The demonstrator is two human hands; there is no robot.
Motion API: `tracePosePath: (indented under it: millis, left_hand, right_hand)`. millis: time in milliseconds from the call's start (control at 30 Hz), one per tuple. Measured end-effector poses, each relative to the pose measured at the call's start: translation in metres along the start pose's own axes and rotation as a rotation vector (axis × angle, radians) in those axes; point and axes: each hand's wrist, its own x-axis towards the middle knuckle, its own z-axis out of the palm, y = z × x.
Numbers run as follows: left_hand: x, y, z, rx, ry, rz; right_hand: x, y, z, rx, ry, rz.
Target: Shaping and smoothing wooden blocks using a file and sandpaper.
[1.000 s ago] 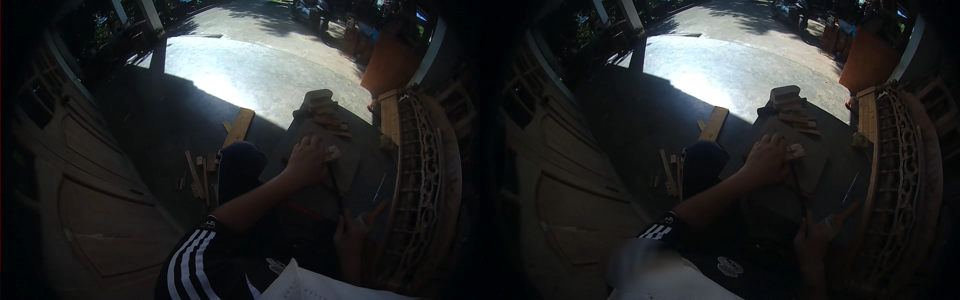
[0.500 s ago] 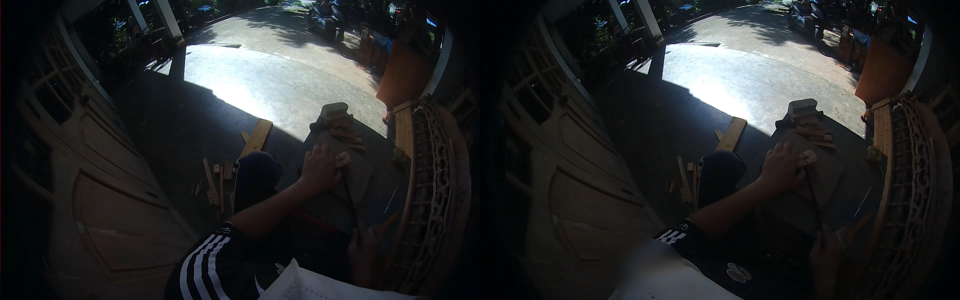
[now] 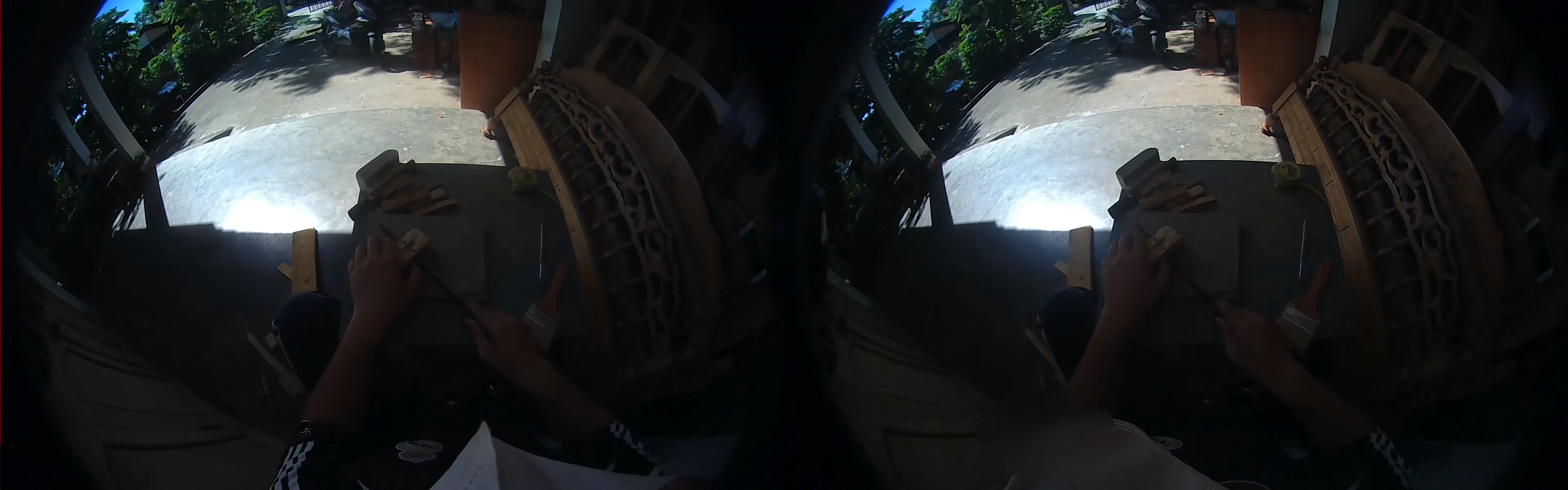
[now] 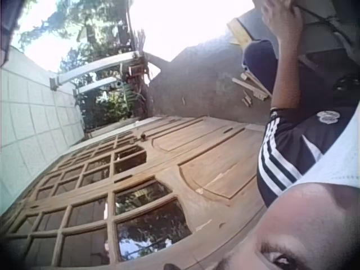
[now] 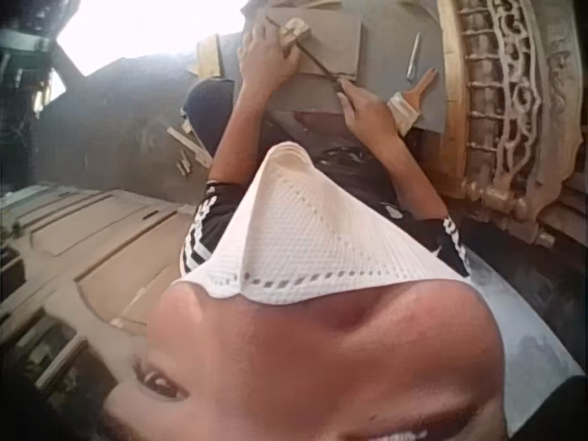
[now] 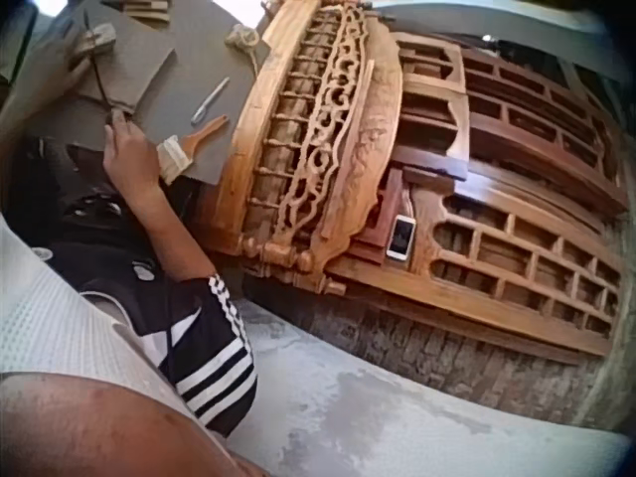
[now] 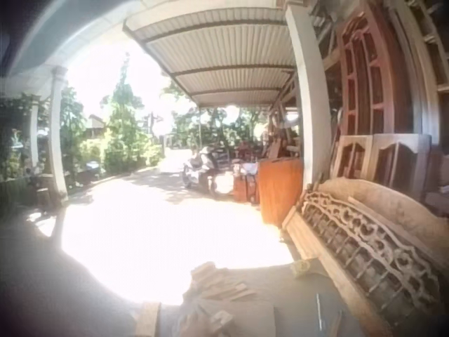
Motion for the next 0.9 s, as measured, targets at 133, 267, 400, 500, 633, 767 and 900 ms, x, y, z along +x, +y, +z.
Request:
tracePosePath:
  millis: [133,267,400,500,633,767,900]
  left_hand:
    - [0.002,0.004,0.003,-0.034,0.049,-0.008]
    - [0.002,0.006,0.007,-0.103,0.098,0.062]
    - [0.002,0.004,0.007,-0.132,0.105,0.071]
    - [0.005,0.004,0.003,-0.136,0.111,0.056]
    - [0.005,0.01,0.002,-0.218,0.056,0.094]
    - [0.002,0.008,0.005,-0.219,0.058,0.118]
    - [0.002,0.007,0.007,-0.215,0.024,0.097]
  right_hand:
    - [-0.012,-0.006,-0.011,-0.118,-0.037,0.119]
    - [-0.02,0.0,-0.009,-0.091,0.106,0.087]
    - [-0.012,0.0,0.002,-0.063,0.118,0.087]
    - [0.0,0.002,0.007,-0.064,0.192,0.003]
    - [0.012,-0.006,0.022,-0.044,0.224,-0.066]
    - [0.015,-0.009,0.031,-0.092,0.174,0.004]
    - [0.015,-0.002,0.031,-0.057,0.215,-0.023]
